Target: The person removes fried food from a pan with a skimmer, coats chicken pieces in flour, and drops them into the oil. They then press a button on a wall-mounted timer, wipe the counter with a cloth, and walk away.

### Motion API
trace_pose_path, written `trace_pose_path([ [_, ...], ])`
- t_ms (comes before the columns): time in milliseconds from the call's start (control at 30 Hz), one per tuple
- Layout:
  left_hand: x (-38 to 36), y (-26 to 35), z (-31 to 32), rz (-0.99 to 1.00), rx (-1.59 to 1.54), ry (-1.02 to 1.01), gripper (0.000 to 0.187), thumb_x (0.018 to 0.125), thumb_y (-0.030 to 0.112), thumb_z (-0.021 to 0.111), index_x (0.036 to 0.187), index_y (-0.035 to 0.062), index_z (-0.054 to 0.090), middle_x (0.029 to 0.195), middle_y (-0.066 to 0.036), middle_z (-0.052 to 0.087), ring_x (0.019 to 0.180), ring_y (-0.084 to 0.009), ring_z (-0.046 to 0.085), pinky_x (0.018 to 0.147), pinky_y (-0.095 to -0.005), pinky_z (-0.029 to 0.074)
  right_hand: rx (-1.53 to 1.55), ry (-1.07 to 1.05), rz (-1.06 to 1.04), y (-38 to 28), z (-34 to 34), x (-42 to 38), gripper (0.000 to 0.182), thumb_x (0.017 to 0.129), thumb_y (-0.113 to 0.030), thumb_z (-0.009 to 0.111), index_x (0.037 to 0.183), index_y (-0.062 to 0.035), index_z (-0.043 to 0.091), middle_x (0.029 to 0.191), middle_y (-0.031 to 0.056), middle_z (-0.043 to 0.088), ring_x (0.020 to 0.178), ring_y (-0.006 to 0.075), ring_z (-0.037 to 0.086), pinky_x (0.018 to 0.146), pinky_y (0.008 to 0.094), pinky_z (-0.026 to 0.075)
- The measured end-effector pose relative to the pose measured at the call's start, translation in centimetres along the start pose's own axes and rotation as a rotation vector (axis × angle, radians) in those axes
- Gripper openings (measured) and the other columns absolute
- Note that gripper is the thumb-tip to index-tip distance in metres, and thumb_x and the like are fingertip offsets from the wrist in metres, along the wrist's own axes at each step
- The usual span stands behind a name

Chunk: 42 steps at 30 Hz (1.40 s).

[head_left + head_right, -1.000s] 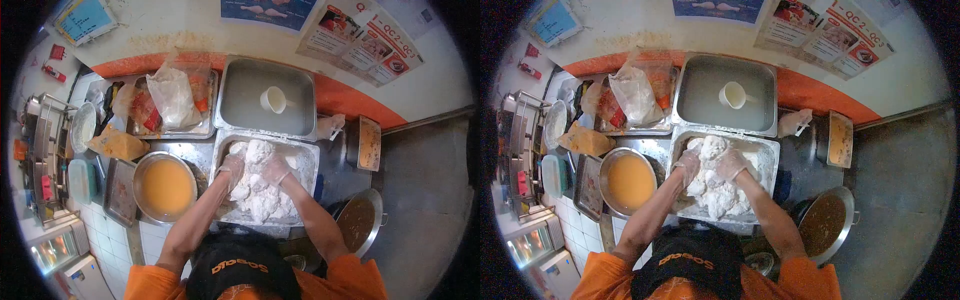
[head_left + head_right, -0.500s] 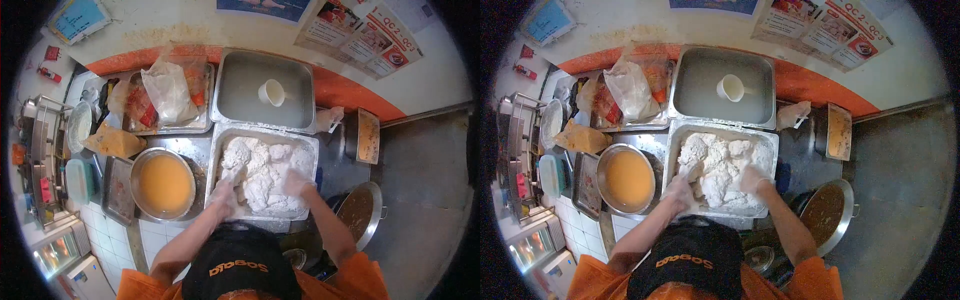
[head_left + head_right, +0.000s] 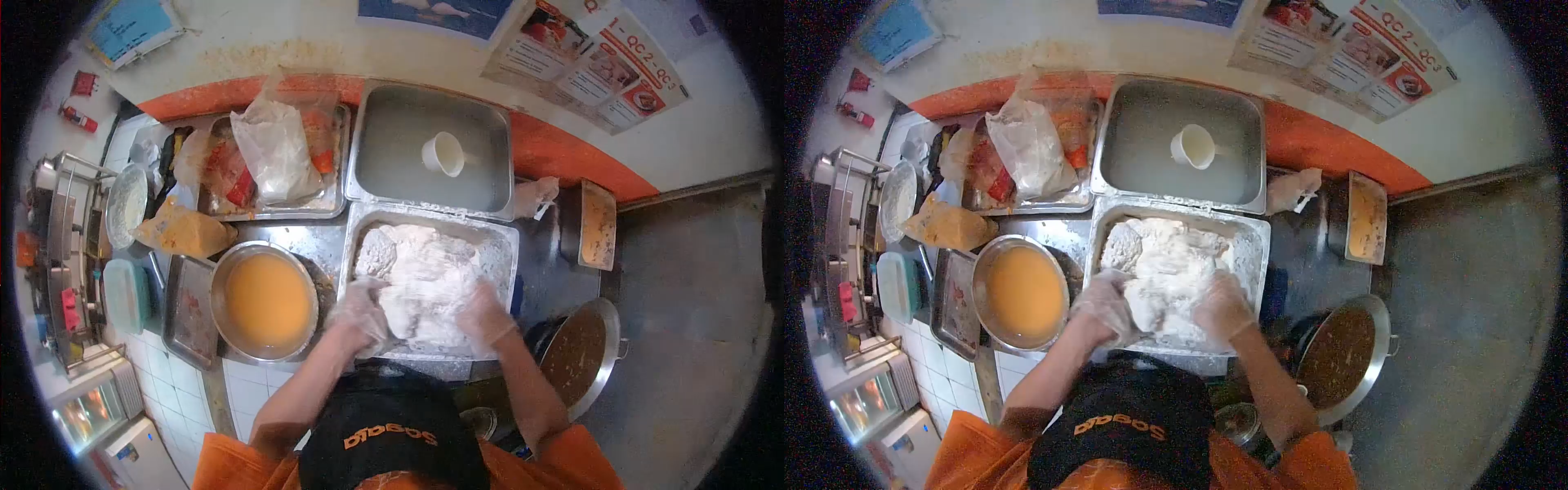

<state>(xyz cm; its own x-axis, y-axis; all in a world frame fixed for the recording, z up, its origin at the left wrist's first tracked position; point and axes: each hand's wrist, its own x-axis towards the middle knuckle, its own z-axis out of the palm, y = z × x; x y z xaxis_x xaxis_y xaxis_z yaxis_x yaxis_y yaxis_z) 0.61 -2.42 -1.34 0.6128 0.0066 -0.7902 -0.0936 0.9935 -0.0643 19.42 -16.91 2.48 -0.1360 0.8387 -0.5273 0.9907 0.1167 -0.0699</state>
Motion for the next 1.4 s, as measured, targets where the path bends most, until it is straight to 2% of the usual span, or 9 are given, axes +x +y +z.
trace_pose_path([
  [167, 0.3, -1.3, 0.2, 0.231, 0.198, 0.379, 0.028, 0.084, 0.039, 0.067, 0.095, 0.0134, 0.065, 0.096, -0.006, 0.062, 0.086, -0.0178, 0.060, 0.076, -0.0383, 0.052, -0.067, -0.406, -0.171, 2.5, 2.8, -0.6, 0.017, 0.076, -0.012, 0.059, 0.079, 0.0007, 0.070, 0.080, 0.0163, 0.067, 0.088, 0.0292, 0.064, 0.091, 0.0419, 0.047],
  [200, 1.7, -1.9, -1.0, 0.426, 0.241, 0.280, 0.033, 0.081, 0.041, 0.071, 0.096, 0.0122, 0.065, 0.089, -0.003, 0.060, 0.076, -0.0167, 0.056, 0.069, -0.0393, 0.051, 0.340, -0.337, 0.260, 1.4, 2.9, 0.2, 0.026, 0.079, -0.014, 0.058, 0.087, 0.0081, 0.067, 0.089, 0.0198, 0.067, 0.091, 0.0313, 0.063, 0.086, 0.0358, 0.050],
  [400, 5.0, -1.4, -1.7, 0.234, 0.852, 0.367, 0.039, 0.084, 0.042, 0.068, 0.099, 0.0065, 0.065, 0.084, -0.005, 0.059, 0.073, -0.0206, 0.057, 0.060, -0.0400, 0.050, 0.419, -0.335, 0.246, 2.0, 13.3, 3.8, 0.033, 0.081, -0.022, 0.054, 0.091, 0.0072, 0.066, 0.095, 0.0210, 0.064, 0.093, 0.0315, 0.061, 0.082, 0.0416, 0.051],
  [567, 3.5, -1.6, 0.3, 0.084, 0.327, 0.234, 0.046, 0.090, 0.044, 0.057, 0.117, 0.0061, 0.060, 0.099, -0.008, 0.066, 0.082, -0.0246, 0.064, 0.069, -0.0411, 0.053, -0.008, -0.251, 0.106, 0.7, 6.6, 2.8, 0.024, 0.078, -0.024, 0.057, 0.081, -0.0027, 0.068, 0.086, 0.0157, 0.065, 0.091, 0.0316, 0.061, 0.084, 0.0455, 0.047],
  [700, 2.9, -1.1, -0.8, 0.056, 0.143, 0.051, 0.055, 0.087, 0.052, 0.051, 0.127, 0.0136, 0.056, 0.120, -0.013, 0.062, 0.108, -0.0309, 0.058, 0.093, -0.0672, 0.038, -0.075, -0.126, 0.214, -1.0, 8.0, -0.6, 0.017, 0.073, -0.024, 0.061, 0.077, -0.0093, 0.068, 0.085, 0.0130, 0.066, 0.096, 0.0328, 0.061, 0.092, 0.0502, 0.040],
  [867, 0.9, 0.3, -1.5, 0.040, 0.057, -0.011, 0.049, 0.089, 0.049, 0.049, 0.125, 0.0174, 0.056, 0.117, -0.013, 0.059, 0.098, -0.0271, 0.059, 0.087, -0.0543, 0.048, 0.955, 0.934, 0.190, -4.4, -2.4, -1.4, 0.041, 0.070, -0.021, 0.072, 0.107, -0.0055, 0.066, 0.081, 0.0138, 0.061, 0.085, 0.0321, 0.060, 0.083, 0.0511, 0.045],
  [1167, 4.5, -0.4, -5.8, 0.201, 0.669, 0.092, 0.052, 0.092, 0.047, 0.055, 0.132, 0.0131, 0.052, 0.122, -0.004, 0.056, 0.095, -0.0262, 0.056, 0.082, -0.0443, 0.052, 0.151, -0.207, 0.327, 0.3, 7.4, 2.4, 0.034, 0.077, -0.024, 0.063, 0.106, -0.0081, 0.069, 0.095, 0.0132, 0.068, 0.098, 0.0300, 0.063, 0.087, 0.0405, 0.047],
  [1333, 10.4, -0.3, -9.1, 0.445, 1.114, 0.226, 0.045, 0.097, 0.039, 0.043, 0.123, 0.0047, 0.057, 0.106, -0.016, 0.063, 0.093, -0.0284, 0.062, 0.081, -0.0419, 0.051, -0.108, -0.184, 0.191, 0.9, 12.7, 7.8, 0.025, 0.079, -0.026, 0.056, 0.082, -0.0109, 0.076, 0.094, 0.0093, 0.071, 0.100, 0.0270, 0.064, 0.088, 0.0412, 0.049],
  [1400, 11.0, -0.7, -8.4, 0.339, 0.636, 0.075, 0.044, 0.099, 0.038, 0.039, 0.124, 0.0062, 0.057, 0.107, -0.015, 0.065, 0.094, -0.0273, 0.063, 0.080, -0.0423, 0.052, 0.050, 0.035, 0.390, 0.9, 13.5, 7.6, 0.024, 0.081, -0.023, 0.056, 0.091, -0.0077, 0.072, 0.091, 0.0094, 0.070, 0.097, 0.0263, 0.065, 0.085, 0.0404, 0.050],
])
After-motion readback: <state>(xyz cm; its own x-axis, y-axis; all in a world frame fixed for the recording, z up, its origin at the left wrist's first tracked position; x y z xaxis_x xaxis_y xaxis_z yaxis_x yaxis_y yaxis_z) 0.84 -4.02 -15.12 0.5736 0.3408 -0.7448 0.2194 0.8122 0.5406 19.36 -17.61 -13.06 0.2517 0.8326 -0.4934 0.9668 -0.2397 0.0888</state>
